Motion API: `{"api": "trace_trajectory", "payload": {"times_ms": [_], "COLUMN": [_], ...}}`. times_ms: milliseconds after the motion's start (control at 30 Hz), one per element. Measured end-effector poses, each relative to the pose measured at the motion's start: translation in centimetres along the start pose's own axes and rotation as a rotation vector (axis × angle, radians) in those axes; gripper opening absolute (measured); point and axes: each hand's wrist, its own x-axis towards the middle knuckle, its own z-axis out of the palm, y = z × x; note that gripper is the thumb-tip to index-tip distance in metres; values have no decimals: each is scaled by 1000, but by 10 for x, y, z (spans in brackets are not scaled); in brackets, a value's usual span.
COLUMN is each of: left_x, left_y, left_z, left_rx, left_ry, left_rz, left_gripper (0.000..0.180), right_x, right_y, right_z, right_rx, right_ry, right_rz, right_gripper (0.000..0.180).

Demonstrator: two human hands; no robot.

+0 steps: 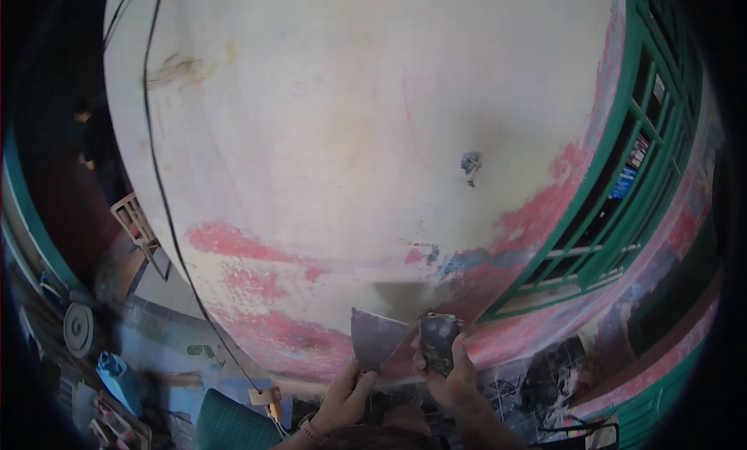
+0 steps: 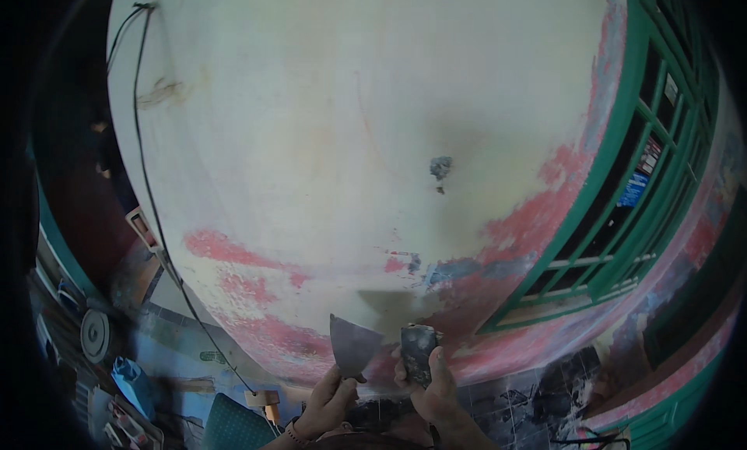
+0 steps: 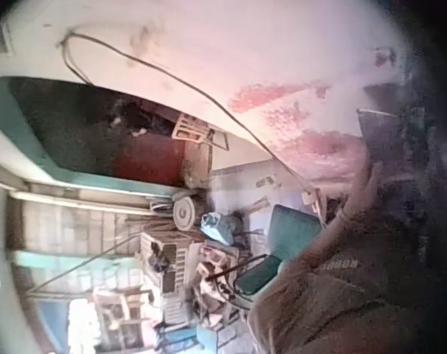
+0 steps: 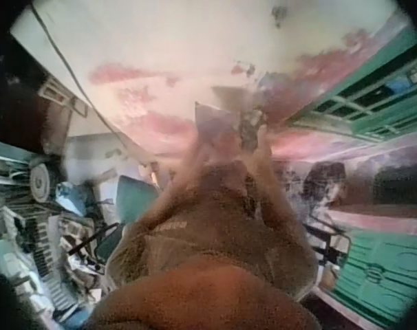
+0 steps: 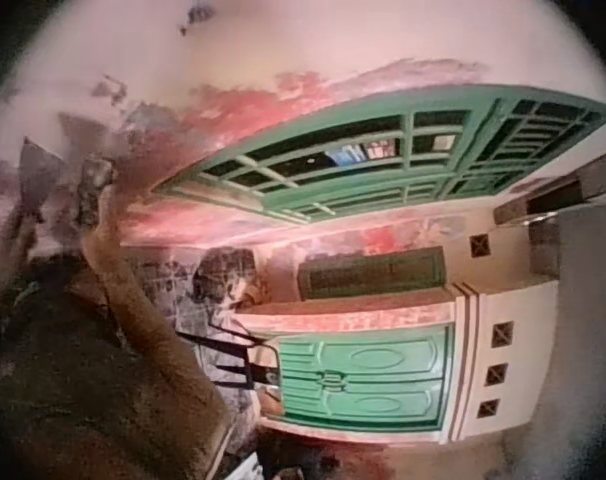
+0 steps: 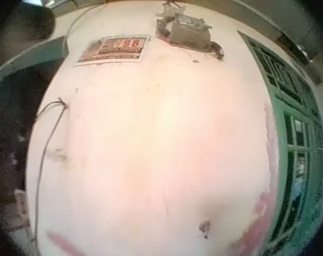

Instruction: The person prepares a wall for painting by scraping off old layers with a scraper, then sanding the surface with a sanding block.

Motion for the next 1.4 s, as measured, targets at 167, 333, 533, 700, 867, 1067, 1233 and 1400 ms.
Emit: {"api": "trace_trajectory", "payload": {"times_ms": [167, 333, 533, 700, 867, 1067, 1233, 1400], "left_x": [9, 18, 35, 50, 42, 34, 26, 20], "left_y": [-10, -6, 10, 12, 7, 2, 7, 8], "left_z": [13, 35, 59, 69, 63, 59, 50, 44], "left_rx": [387, 393, 244, 505, 627, 626, 713, 753], "left_ry": [67, 29, -97, -219, -281, -340, -247, -240], "left_rz": [233, 201, 195, 359, 61, 397, 408, 361], "left_gripper": [32, 39, 54, 70, 76, 70, 63, 63], "right_x": [21, 22, 9, -11, -27, -10, 2, 8], "right_y": [3, 9, -5, 1, 6, -1, 14, 21], "right_z": [12, 7, 0, 3, -5, -9, 1, 2], "right_rx": [-388, -391, -288, -507, -237, -251, -200, -119], "right_ry": [-18, -11, -6, 177, 340, 404, 277, 237], "right_rz": [-431, -370, -268, -356, -224, -300, -360, -378], "right_gripper": [48, 57, 49, 48, 42, 43, 47, 48]}}
